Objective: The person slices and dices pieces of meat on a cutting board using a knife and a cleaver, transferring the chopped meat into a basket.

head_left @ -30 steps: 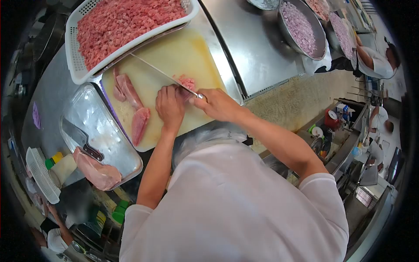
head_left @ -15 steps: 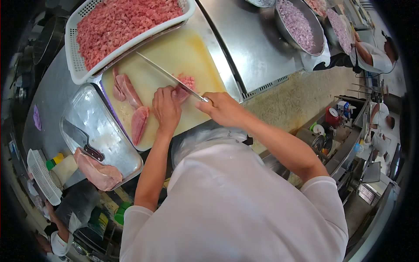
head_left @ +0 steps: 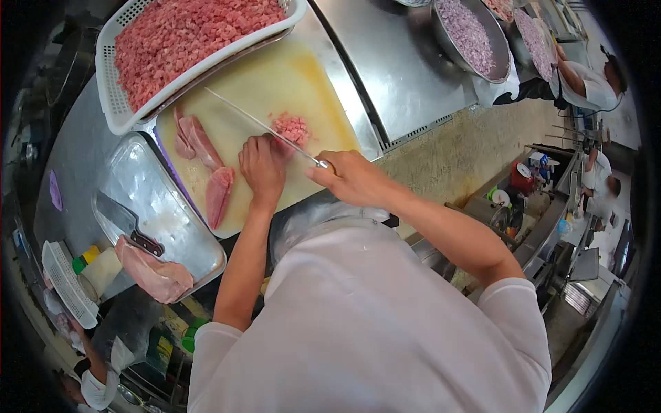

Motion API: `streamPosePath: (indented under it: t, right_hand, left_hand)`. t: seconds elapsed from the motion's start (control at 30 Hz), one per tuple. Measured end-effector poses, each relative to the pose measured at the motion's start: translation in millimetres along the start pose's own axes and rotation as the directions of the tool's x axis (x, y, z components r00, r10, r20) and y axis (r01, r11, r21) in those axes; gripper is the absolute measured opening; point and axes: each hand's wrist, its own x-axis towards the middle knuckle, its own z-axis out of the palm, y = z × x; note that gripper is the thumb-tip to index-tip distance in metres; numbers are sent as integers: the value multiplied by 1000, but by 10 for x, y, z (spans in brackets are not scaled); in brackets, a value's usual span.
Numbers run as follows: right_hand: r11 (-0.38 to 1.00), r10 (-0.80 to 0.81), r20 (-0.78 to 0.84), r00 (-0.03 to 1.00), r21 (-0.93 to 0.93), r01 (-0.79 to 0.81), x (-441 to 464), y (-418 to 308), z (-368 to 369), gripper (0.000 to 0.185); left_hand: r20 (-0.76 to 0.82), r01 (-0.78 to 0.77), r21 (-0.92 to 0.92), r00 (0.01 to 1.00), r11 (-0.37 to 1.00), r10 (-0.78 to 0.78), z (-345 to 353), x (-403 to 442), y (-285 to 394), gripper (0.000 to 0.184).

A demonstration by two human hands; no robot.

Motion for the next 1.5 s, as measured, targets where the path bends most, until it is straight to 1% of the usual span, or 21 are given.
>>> streamPosePath:
  t: [0.07,0.17,0.27,0.37,0.4,0.47,0.57,0.67,0.77,0.87,0.9,0.97,1.0,1.1,1.17,1.2,1.3,1.37,1.4,1.47,1.5]
  right_hand:
    - [1000,25,32,999,6,-25,-29,17,-18,45]
    - [986,-157,-94,983,38,162,282,128,146,48]
    - [989,-149,-76,986,-12,148,413,148,205,49]
    - [996,-75,-102,992,29,79,307,30,89,46]
    - [997,-66,-82,994,20,68,210,-40,35,46]
    - [1000,-27,-19,999,11,27,-47,-116,31,47]
    - [978,-190,-156,969,56,201,191,117,274,46]
    - [990,-138,-98,986,-44,134,445,165,340,45]
    - [993,-109,-109,988,-67,102,381,97,255,44]
    - [994,-112,-95,989,11,113,46,-148,105,48]
    - [999,-51,-58,997,7,52,-33,-175,110,46]
    - [998,58,14,998,-29,-57,-69,-219,74,45]
    - [1000,22,-15,1000,-5,-22,17,-183,106,46]
    - [996,-83,-84,993,25,86,284,48,353,49]
    - [984,-180,-145,973,-25,178,379,115,407,49]
    - [990,-138,-136,981,-9,138,311,89,406,49]
    - [999,-40,-100,994,-20,38,182,-132,209,49]
    - [997,53,-41,998,-62,-56,-58,-237,152,47]
    - [997,67,-14,998,-32,-68,-92,-218,177,47]
    - [996,85,36,996,19,-86,-62,-177,200,47]
    - [999,20,-36,999,30,-19,66,-95,275,48]
  left_hand:
    - [-10,6,3,1000,1000,-6,27,-5,4,13]
    - [-5,0,-10,1000,1000,0,27,42,-17,13]
    - [3,-8,-10,1000,1000,8,27,6,-55,15]
    - [-35,-13,-24,999,1000,12,88,-13,-61,16]
    - [-53,-5,-25,999,1000,4,93,-14,-71,17]
    - [-11,17,-19,1000,1000,-18,63,-57,-61,16]
    - [4,33,-31,999,999,-32,70,6,-51,14]
    - [30,33,-44,999,998,-32,-6,-22,-45,15]
    - [33,15,-109,999,994,-11,-112,-39,-23,18]
    - [-7,-29,-104,1000,994,28,-165,11,-45,22]
    - [-9,-38,-92,999,995,37,-175,-45,-50,23]
    - [23,15,-23,1000,1000,-15,-107,-102,-62,24]
    - [34,35,13,999,999,-35,-67,-82,-77,24]
    - [43,36,3,998,999,-36,-75,-74,-29,24]
    - [7,-10,-28,1000,1000,11,-104,-23,-44,16]
    - [-4,-35,-48,999,998,34,-126,-47,-27,12]
    - [-32,0,-153,999,988,-5,-212,-47,-21,13]
    - [3,0,-153,1000,988,0,-235,-55,-61,19]
    - [20,3,-157,1000,988,0,-232,-70,-71,23]
    - [34,21,-68,999,997,-19,-163,-117,-107,21]
    - [39,26,-22,999,999,-25,-130,-126,-128,20]
